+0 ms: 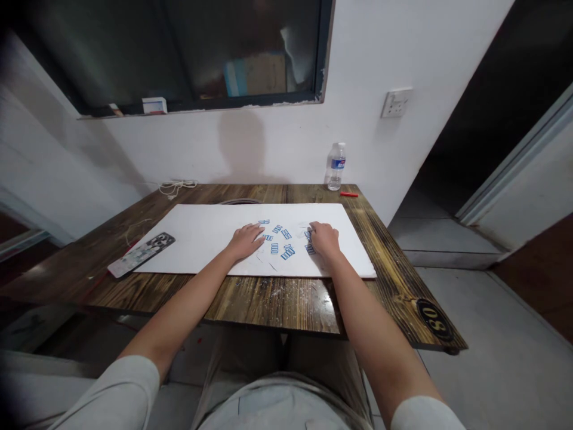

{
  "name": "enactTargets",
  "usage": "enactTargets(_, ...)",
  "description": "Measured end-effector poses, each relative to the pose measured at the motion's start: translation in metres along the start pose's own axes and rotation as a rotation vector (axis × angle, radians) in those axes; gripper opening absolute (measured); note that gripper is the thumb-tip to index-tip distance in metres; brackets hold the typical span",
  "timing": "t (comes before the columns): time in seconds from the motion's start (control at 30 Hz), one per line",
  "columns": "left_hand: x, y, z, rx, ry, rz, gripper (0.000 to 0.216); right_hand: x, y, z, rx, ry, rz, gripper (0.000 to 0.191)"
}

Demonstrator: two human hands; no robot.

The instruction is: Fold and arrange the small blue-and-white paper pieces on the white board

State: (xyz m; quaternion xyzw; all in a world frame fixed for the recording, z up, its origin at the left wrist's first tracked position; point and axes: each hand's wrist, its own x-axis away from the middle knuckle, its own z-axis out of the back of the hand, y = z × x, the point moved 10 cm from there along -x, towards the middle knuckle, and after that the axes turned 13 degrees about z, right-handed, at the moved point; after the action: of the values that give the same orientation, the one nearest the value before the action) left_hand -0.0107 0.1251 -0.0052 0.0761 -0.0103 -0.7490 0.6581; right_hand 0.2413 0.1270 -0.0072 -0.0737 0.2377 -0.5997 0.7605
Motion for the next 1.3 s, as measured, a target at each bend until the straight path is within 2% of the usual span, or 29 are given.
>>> enactTargets(0.2, -0.003, -0.004, -0.002, 0.027, 0.018, 0.016, 0.050, 0.002, 0.020, 0.013, -0.096, 0.053, -0.045, 0.036)
enactTargets(0.37, -0.002, -0.001, 0.011, 0.069, 0.111, 0.001, 0.039, 0.002, 0.022, 0.017, -0.073, 0.045, -0.021, 0.029)
enactTargets(0.57, -0.003, -0.009, 0.019, 0.041, 0.180, 0.083, 0.036, -0.001, 0.020, 0.012, 0.007, 0.021, 0.016, 0.032)
enactTargets(0.77, -0.004, -0.010, 0.016, 0.033, 0.161, 0.083, 0.029, 0.001, 0.017, 0.012, 0.010, 0.019, -0.016, 0.040)
enactTargets(1.03, -0.007, -0.012, 0.010, 0.079, 0.129, 0.088, 0.025, 0.002, 0.016, 0.012, -0.021, 0.043, -0.031, 0.036)
enactTargets(1.2, -0.011, -0.016, 0.011, 0.210, 0.170, 0.057, 0.030, -0.002, 0.019, 0.012, -0.068, 0.123, -0.004, 0.031)
enactTargets(1.3, -0.015, -0.025, 0.013, 0.343, 0.177, 0.065, 0.027, -0.006, 0.012, 0.011, -0.114, 0.162, 0.094, 0.025)
